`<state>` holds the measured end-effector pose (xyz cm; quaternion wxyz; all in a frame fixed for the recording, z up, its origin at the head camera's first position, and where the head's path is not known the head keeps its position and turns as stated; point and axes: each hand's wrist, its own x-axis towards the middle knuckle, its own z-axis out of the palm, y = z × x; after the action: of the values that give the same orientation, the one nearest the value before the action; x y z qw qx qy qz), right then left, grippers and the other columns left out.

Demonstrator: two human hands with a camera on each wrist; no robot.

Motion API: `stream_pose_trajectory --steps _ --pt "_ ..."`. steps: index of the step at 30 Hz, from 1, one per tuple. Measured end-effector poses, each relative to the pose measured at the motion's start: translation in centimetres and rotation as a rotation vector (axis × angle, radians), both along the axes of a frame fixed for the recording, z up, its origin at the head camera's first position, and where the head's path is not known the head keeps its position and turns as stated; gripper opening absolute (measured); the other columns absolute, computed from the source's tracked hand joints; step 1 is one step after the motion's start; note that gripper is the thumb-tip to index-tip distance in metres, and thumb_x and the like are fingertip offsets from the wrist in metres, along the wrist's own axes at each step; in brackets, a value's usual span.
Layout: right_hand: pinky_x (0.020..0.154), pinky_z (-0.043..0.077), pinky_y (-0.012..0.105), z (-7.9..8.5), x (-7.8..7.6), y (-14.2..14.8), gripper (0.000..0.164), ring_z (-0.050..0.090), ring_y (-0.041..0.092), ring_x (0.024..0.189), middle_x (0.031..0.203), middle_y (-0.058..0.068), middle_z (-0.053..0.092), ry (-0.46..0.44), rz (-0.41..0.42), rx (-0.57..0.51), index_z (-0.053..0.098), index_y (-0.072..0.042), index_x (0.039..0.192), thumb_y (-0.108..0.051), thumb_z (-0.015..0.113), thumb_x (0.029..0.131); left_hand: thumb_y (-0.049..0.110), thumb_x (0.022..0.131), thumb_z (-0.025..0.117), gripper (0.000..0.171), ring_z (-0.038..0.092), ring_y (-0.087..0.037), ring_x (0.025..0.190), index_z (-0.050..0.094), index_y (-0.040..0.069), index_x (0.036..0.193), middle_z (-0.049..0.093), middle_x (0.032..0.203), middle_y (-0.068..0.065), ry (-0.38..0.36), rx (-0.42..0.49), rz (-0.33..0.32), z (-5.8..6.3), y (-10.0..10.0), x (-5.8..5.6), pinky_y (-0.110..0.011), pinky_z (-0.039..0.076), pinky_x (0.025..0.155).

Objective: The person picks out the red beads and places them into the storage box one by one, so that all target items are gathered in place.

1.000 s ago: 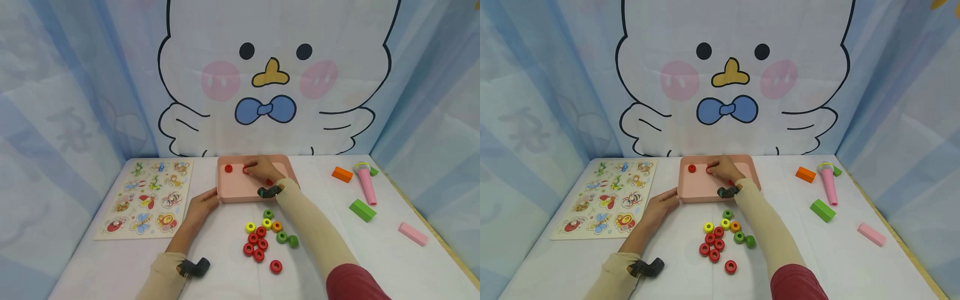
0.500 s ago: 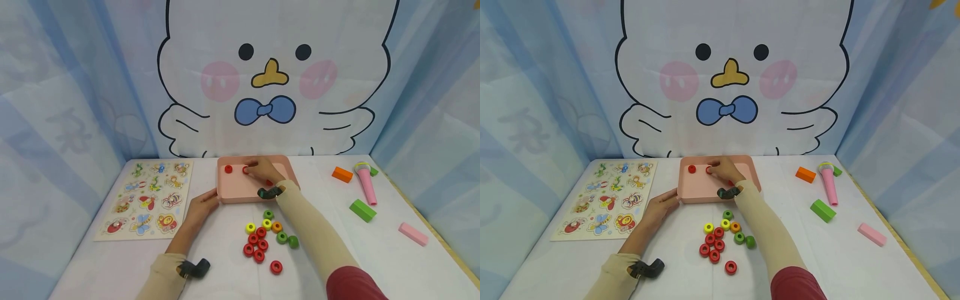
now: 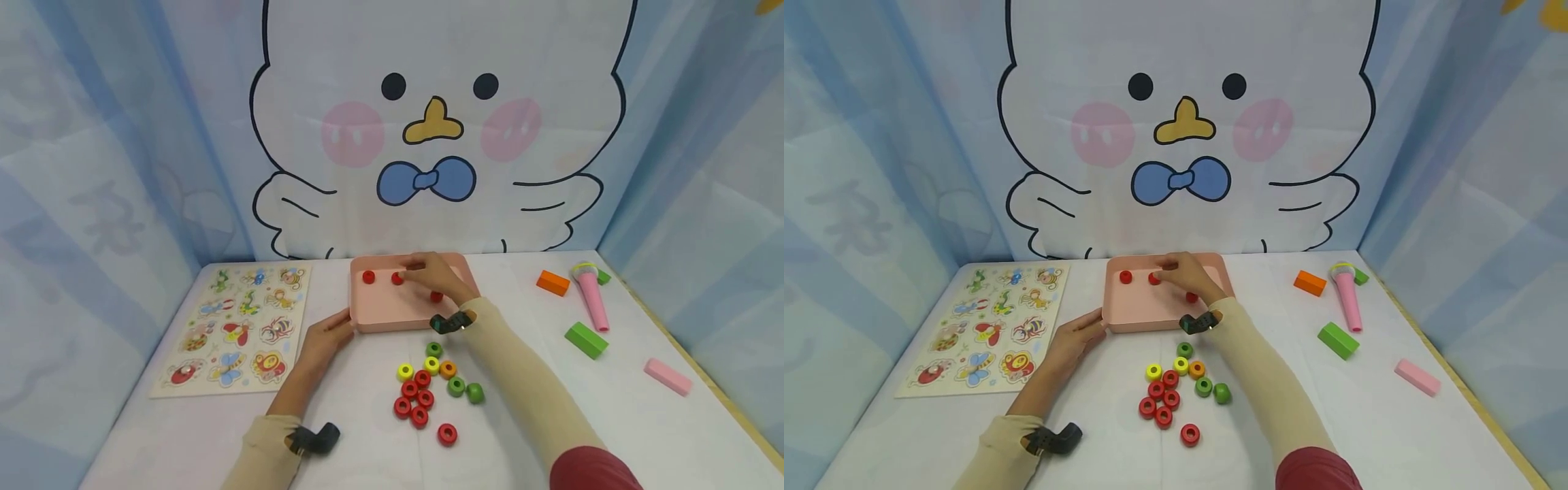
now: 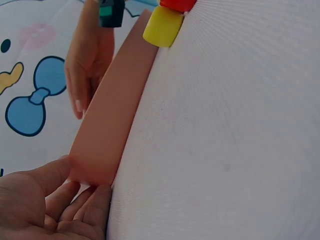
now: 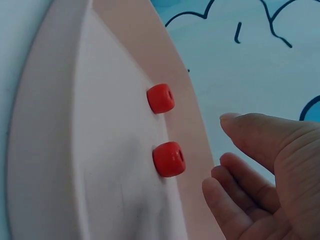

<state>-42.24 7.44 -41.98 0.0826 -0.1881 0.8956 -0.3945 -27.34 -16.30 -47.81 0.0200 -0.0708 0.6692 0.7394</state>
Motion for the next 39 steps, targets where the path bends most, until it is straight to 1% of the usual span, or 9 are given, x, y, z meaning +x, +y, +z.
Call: stream_pose_trajectory --steps 7,13,16,18,19,22,29,35,39 --pt "0.087 0.057 0.035 0.6 2.5 1.4 0.039 0.059 0.023 0.104 0.121 0.006 0.065 0.066 0.044 -0.051 0.067 -0.014 0.127 -0.028 0.071 0.091 0.013 0.094 0.065 0.047 0.048 -0.026 0.131 0.054 0.004 0.139 0.05 0.145 -0.012 0.012 -0.001 -0.001 -0.1 0.0 0.0 -0.034 0.045 0.105" --pt "0.091 0.055 0.033 0.8 5.1 2.4 0.039 0.06 0.022 0.106 0.122 0.01 0.066 0.098 0.104 -0.039 0.067 -0.009 0.126 -0.025 0.072 0.092 0.013 0.094 0.065 0.048 0.046 -0.026 0.132 0.054 0.003 0.139 0.049 0.145 -0.012 0.005 -0.013 -0.009 0.0 0.1 0.1 -0.034 0.044 0.106" --pt "0.093 0.054 0.032 0.7 6.7 3.1 0.038 0.061 0.021 0.109 0.121 0.01 0.066 0.092 0.112 -0.031 0.067 -0.007 0.125 -0.024 0.073 0.091 0.013 0.094 0.066 0.048 0.046 -0.026 0.132 0.054 0.003 0.139 0.049 0.145 -0.012 -0.001 -0.013 -0.011 -0.1 0.1 0.0 -0.034 0.044 0.105" --pt "0.093 0.055 0.033 0.6 7.9 3.6 0.037 0.061 0.023 0.11 0.121 0.011 0.066 0.083 0.143 -0.056 0.067 -0.005 0.124 -0.02 0.073 0.091 0.013 0.094 0.066 0.048 0.046 -0.026 0.132 0.054 0.004 0.139 0.05 0.145 -0.012 -0.005 -0.017 -0.015 -0.1 0.1 0.0 -0.034 0.044 0.105" --pt "0.094 0.054 0.035 1.0 8.9 3.7 0.035 0.061 0.026 0.111 0.122 0.013 0.065 0.072 0.157 -0.073 0.066 -0.003 0.123 -0.017 0.072 0.092 0.014 0.094 0.066 0.048 0.046 -0.025 0.132 0.054 0.005 0.139 0.05 0.144 -0.012 -0.011 -0.026 -0.017 -0.1 0.1 0.0 -0.034 0.044 0.106" --pt "0.094 0.054 0.035 1.0 10.8 4.5 0.035 0.06 0.027 0.114 0.125 0.016 0.063 0.018 0.203 -0.128 0.064 -0.001 0.124 -0.012 0.07 0.092 0.015 0.095 0.066 0.049 0.046 -0.024 0.133 0.053 0.005 0.141 0.051 0.144 -0.011 -0.018 -0.046 -0.022 0.1 0.0 -0.1 -0.035 0.043 0.107" --pt "0.091 0.055 0.031 -0.3 14.9 6.7 0.036 0.06 0.033 0.114 0.124 0.018 0.062 -0.081 0.279 -0.219 0.063 0.001 0.126 -0.015 0.069 0.093 0.015 0.095 0.065 0.05 0.045 -0.023 0.134 0.052 0.007 0.142 0.049 0.145 -0.01 -0.043 -0.049 -0.022 0.4 -0.3 -0.3 -0.034 0.042 0.108" --pt "0.095 0.052 0.028 -1.3 18.7 7.8 0.033 0.058 0.031 0.114 0.122 0.012 0.064 -0.172 0.295 -0.292 0.065 -0.002 0.123 -0.013 0.071 0.092 0.015 0.095 0.065 0.05 0.044 -0.022 0.135 0.052 0.008 0.142 0.048 0.147 -0.009 -0.063 -0.052 -0.018 0.3 -0.2 -0.4 -0.035 0.042 0.108" --pt "0.092 0.054 0.028 -1.9 20.9 8.3 0.033 0.059 0.031 0.113 0.123 0.013 0.062 -0.24 0.291 -0.322 0.065 -0.002 0.122 -0.01 0.072 0.09 0.016 0.095 0.065 0.05 0.044 -0.022 0.134 0.052 0.008 0.143 0.046 0.148 -0.008 -0.067 -0.051 -0.021 0.3 -0.2 -0.4 -0.034 0.042 0.108"
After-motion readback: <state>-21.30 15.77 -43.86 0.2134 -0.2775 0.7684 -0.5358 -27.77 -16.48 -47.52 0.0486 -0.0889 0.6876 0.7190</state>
